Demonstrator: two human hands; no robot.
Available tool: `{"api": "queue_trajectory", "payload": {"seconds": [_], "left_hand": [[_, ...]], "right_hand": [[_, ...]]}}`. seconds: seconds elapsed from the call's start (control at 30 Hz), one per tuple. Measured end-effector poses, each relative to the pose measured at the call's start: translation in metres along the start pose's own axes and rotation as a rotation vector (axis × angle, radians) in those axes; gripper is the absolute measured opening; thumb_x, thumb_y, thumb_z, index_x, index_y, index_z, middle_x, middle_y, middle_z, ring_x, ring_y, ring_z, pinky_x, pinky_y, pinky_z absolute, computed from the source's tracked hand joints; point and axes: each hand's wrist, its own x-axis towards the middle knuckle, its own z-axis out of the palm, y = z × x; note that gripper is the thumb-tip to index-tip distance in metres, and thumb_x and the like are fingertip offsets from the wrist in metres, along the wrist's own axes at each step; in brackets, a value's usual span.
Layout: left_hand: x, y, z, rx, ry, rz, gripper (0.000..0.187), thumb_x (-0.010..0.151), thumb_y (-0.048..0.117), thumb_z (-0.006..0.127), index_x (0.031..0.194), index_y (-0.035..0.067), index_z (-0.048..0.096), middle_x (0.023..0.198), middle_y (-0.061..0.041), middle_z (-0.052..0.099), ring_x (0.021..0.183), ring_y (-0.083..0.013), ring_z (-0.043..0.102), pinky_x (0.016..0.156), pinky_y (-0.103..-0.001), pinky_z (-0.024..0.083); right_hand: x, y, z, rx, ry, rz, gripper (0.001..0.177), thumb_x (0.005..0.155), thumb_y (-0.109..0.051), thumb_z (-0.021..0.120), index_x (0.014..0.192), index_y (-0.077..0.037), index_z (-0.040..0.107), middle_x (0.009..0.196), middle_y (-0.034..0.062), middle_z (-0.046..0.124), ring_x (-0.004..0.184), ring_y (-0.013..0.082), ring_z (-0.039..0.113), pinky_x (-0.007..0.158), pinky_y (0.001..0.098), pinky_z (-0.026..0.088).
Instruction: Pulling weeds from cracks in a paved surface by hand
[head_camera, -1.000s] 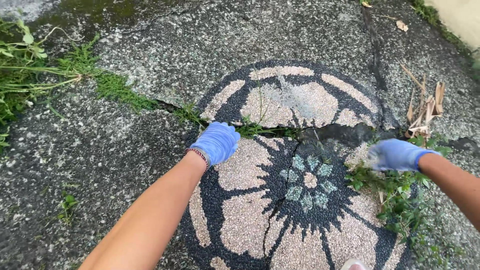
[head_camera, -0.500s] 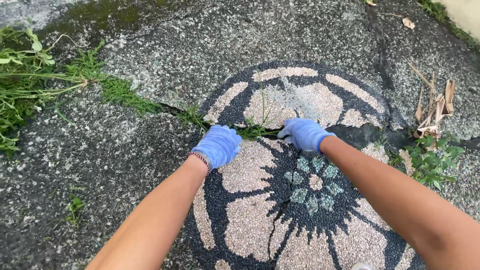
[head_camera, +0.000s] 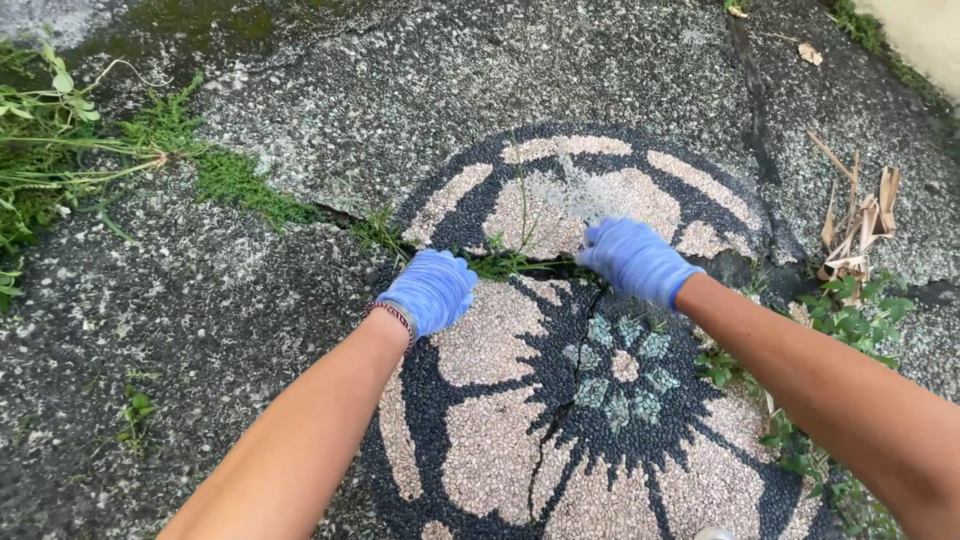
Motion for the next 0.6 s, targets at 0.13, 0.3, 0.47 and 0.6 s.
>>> {"api": "queue_trajectory", "payload": {"seconds": [0.13, 0.3, 0.47, 0.6], "left_hand": [[0.006, 0.0, 0.009, 0.015, 0.002, 0.001, 0.027, 0.091, 0.039, 0.065, 0.104, 0.018, 0.075, 0.102, -0.007, 0.076, 0.098, -0.0284, 0.072, 0.085, -0.044, 0.056], [-0.003, 0.002, 0.008, 0.012, 0.016, -0.001, 0.027, 0.089, 0.04, 0.065, 0.103, 0.019, 0.075, 0.102, -0.007, 0.075, 0.098, -0.0295, 0.071, 0.086, -0.045, 0.056], [-0.005, -0.004, 0.003, -0.022, 0.049, -0.01, 0.027, 0.09, 0.039, 0.063, 0.102, 0.018, 0.075, 0.1, -0.008, 0.075, 0.097, -0.0307, 0.071, 0.085, -0.047, 0.056], [-0.006, -0.009, 0.014, -0.021, 0.067, -0.016, 0.029, 0.092, 0.04, 0.061, 0.105, 0.018, 0.074, 0.102, -0.008, 0.075, 0.1, -0.0305, 0.071, 0.087, -0.046, 0.055]], "right_hand": [[0.008, -0.014, -0.008, -0.555, -0.011, -0.425, 0.03, 0.092, -0.01, 0.066, 0.116, -0.026, 0.075, 0.11, 0.0091, 0.073, 0.102, 0.0328, 0.071, 0.089, 0.0436, 0.059], [0.04, -0.004, 0.027, -0.564, 0.061, -0.481, 0.023, 0.096, -0.031, 0.064, 0.115, -0.023, 0.073, 0.102, 0.012, 0.071, 0.093, 0.0343, 0.072, 0.082, 0.0445, 0.061], [0.055, 0.038, 0.049, -0.734, 0.101, -0.699, 0.008, 0.094, -0.026, 0.058, 0.09, -0.026, 0.065, 0.092, -0.0015, 0.063, 0.085, 0.0255, 0.062, 0.074, 0.0409, 0.052], [0.062, 0.051, 0.063, -0.666, 0.194, -0.711, 0.003, 0.087, -0.019, 0.065, 0.086, -0.018, 0.067, 0.088, 0.0022, 0.064, 0.087, 0.0276, 0.063, 0.077, 0.0428, 0.051]]}}
